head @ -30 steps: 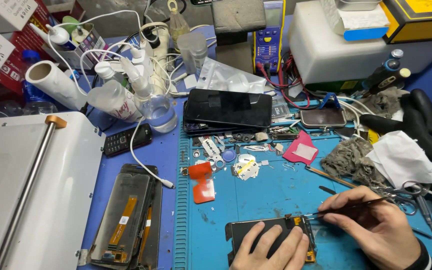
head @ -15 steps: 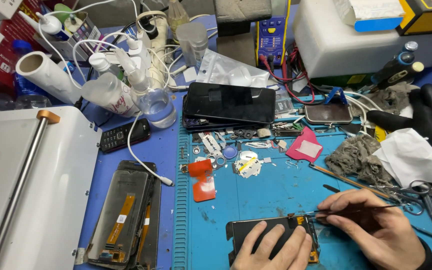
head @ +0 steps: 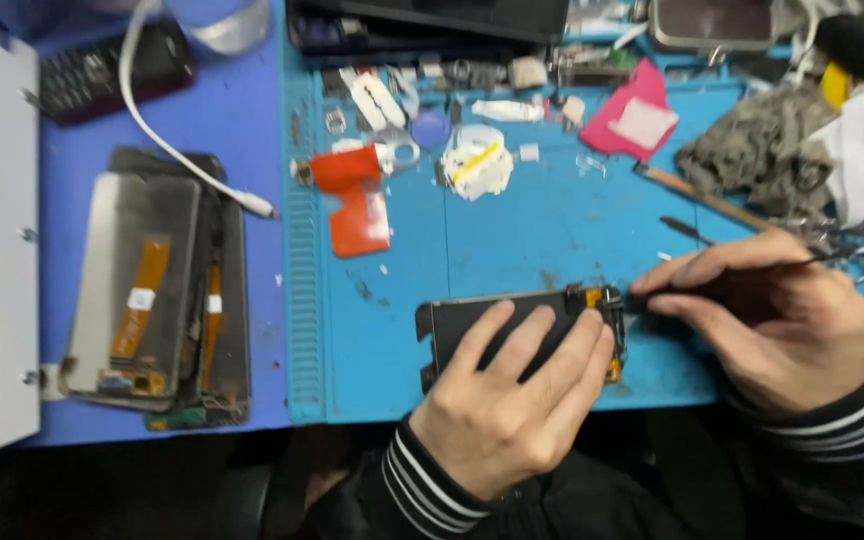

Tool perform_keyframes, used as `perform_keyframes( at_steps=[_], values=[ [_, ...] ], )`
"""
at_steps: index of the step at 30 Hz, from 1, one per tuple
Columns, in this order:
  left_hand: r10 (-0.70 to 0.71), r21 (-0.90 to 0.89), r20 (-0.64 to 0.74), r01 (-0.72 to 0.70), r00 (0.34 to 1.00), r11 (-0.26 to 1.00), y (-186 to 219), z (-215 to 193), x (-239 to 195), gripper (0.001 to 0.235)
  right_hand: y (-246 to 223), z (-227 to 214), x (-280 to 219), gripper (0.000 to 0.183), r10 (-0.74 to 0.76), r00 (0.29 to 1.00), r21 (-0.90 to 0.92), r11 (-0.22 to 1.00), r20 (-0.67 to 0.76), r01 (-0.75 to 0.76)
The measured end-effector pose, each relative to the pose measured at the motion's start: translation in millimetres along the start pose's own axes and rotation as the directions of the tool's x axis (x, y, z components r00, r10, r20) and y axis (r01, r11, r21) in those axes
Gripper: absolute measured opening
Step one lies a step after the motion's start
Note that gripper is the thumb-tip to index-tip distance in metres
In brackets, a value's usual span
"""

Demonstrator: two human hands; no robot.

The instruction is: Repairing and cleaning components on a smartphone screen assembly using a scalpel and tweezers.

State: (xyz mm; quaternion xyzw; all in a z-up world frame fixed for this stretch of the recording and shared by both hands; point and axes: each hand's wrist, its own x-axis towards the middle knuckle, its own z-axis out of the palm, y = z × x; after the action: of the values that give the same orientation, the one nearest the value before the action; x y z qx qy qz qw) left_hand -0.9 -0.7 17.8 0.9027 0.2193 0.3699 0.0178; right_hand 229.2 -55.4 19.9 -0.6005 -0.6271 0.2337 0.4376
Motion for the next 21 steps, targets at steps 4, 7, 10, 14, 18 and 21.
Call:
perform_keyframes(
  at_steps=[4, 7, 10, 14, 18, 21],
  values=[
    [-0.016, 0.041, -0.030, 0.017, 0.999, 0.999, -2, 8, -8, 0.014, 3, 6, -6, 0.034, 0.079, 0.996, 0.083, 0.994, -0.029, -0.076],
    [-0.019, 0.038, -0.060, 0.021, 0.998, 0.999, -4, 12, -13, 0.012, 8, 11, -14, 0.036, 0.105, 0.992, 0.023, 0.994, -0.069, -0.104],
    [-0.041, 0.050, -0.073, 0.045, 0.996, 0.998, -3, 13, -13, 0.010, 8, 12, -15, 0.033, 0.122, 0.991, -0.002, 0.993, -0.055, -0.122],
    [-0.052, 0.044, -0.074, 0.055, 0.996, 0.998, -3, 15, -14, 0.009, 8, 10, -16, 0.028, 0.123, 0.992, -0.026, 0.992, -0.002, -0.123],
    [-0.068, 0.030, -0.073, 0.071, 0.995, 0.997, -3, 15, -16, 0.010, 9, 13, -17, 0.028, 0.172, 0.985, -0.058, 0.983, -0.016, -0.173],
    [-0.065, 0.029, -0.069, 0.067, 0.995, 0.997, -5, 15, -16, 0.011, 11, 13, -16, 0.028, 0.160, 0.987, -0.081, 0.984, -0.008, -0.160]
  ],
)
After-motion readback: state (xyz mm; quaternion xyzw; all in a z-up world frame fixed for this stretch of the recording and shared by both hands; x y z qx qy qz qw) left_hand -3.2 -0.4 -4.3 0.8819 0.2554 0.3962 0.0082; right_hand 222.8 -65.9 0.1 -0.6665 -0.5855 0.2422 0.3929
